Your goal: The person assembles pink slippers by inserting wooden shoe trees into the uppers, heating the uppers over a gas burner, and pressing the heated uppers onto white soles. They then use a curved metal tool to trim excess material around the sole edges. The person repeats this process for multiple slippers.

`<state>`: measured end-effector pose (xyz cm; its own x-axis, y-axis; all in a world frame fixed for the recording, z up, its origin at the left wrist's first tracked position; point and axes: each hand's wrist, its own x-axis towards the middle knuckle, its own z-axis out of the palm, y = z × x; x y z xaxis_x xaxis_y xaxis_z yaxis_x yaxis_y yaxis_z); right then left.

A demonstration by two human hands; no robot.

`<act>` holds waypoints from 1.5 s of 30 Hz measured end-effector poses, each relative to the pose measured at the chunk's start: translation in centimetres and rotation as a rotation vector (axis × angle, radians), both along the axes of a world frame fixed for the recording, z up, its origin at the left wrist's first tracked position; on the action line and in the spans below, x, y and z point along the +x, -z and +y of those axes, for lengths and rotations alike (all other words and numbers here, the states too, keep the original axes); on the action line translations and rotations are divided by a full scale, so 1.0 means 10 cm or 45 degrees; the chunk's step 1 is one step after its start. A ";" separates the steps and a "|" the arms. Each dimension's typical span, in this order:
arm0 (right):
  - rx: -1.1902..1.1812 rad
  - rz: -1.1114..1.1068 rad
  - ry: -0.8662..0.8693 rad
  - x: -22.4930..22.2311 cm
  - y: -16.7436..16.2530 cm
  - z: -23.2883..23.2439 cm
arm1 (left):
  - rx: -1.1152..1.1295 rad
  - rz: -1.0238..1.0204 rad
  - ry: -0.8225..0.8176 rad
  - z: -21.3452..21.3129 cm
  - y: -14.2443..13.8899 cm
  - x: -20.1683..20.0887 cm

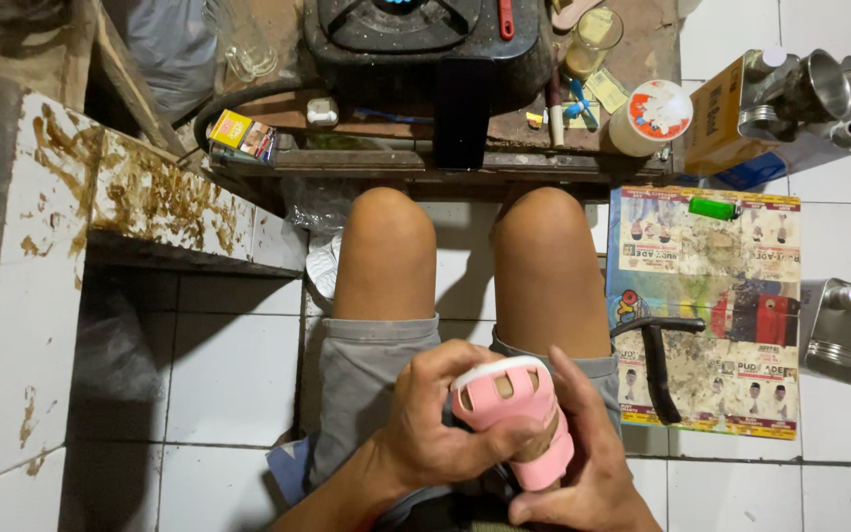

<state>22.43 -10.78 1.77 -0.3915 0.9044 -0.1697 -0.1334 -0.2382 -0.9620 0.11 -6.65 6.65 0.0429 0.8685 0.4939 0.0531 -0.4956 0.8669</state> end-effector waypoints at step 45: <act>1.014 -0.781 -0.116 -0.40 -0.16 0.29 | -0.908 -0.383 -0.164 -0.57 2.41 -0.22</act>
